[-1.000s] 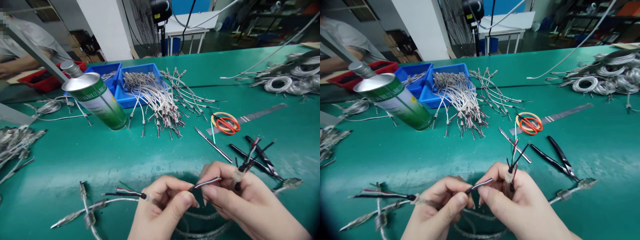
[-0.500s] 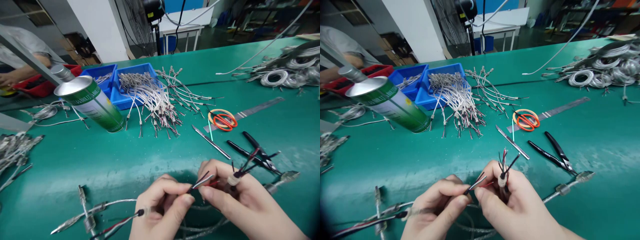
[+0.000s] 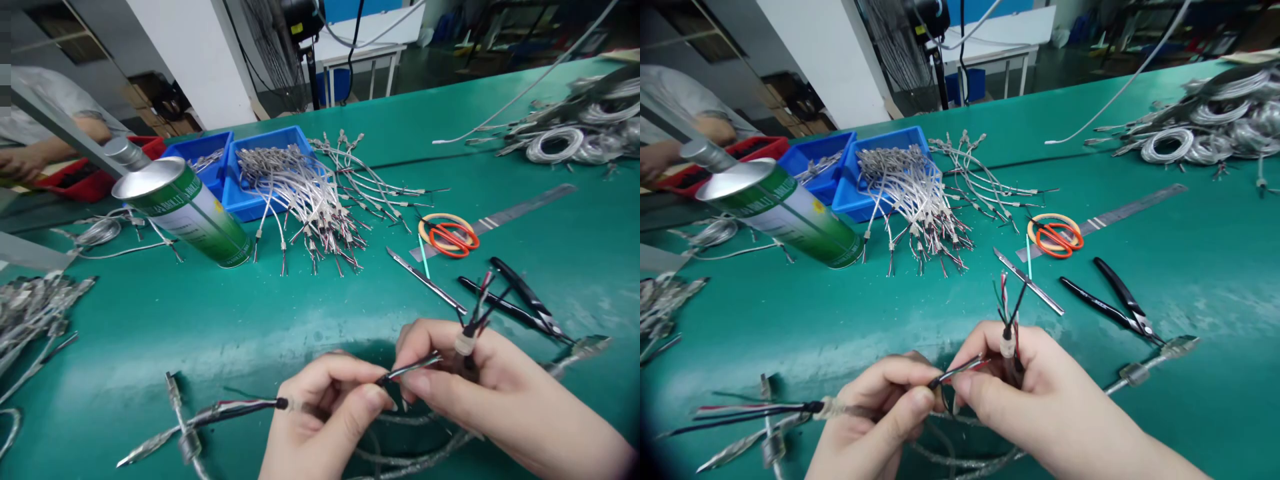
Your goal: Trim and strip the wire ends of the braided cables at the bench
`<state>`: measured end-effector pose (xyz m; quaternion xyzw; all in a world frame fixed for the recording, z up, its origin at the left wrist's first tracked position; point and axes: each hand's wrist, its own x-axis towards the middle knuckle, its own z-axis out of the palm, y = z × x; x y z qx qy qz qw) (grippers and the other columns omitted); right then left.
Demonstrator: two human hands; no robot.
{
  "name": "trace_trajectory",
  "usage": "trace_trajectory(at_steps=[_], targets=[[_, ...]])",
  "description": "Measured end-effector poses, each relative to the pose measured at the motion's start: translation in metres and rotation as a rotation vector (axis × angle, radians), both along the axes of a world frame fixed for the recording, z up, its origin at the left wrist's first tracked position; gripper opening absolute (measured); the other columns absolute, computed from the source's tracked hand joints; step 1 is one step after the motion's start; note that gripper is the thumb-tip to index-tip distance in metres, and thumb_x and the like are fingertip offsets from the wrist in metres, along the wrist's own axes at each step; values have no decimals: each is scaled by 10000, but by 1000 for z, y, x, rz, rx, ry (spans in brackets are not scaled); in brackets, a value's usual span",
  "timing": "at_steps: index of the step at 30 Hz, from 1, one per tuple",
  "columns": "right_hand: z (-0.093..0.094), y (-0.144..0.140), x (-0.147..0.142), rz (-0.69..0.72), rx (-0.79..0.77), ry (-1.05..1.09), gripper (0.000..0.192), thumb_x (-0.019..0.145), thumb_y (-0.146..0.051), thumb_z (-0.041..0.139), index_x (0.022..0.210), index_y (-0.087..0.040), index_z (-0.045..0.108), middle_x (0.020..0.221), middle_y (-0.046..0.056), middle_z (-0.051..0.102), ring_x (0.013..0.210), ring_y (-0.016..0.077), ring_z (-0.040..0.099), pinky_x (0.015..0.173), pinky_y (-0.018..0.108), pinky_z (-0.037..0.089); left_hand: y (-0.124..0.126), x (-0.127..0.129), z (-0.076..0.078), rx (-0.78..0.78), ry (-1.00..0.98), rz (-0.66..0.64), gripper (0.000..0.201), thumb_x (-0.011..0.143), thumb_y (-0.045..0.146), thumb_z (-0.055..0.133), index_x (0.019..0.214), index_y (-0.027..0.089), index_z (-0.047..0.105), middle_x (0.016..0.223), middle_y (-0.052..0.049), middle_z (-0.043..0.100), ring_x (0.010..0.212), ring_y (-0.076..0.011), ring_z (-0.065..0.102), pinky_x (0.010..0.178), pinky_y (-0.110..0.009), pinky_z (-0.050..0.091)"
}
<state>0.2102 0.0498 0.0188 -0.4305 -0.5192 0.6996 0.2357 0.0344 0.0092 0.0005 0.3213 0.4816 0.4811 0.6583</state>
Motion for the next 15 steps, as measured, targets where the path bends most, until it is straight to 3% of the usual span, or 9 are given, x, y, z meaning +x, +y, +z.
trace_trajectory(at_steps=[6, 15], targets=[[2, -2, -8, -32, -4, -66, 200, 834, -382, 566, 748, -204, 539, 587, -32, 408, 542, 116, 352, 472, 210, 312, -1, -3, -2, 48, 99, -18, 48, 760, 242, 723, 793, 253, 755, 697, -1, 707, 655, -91, 629, 624, -138, 487], [-1, 0, -5, 28, -49, -33, 177, 865, -341, 530, 769, -213, 607, 615, -20, 492, 538, 113, 348, 456, 218, 285, 3, 1, 2, -29, -8, 12, 40, 742, 251, 741, 766, 226, 761, 589, -4, 714, 563, -85, 633, 589, -134, 502]])
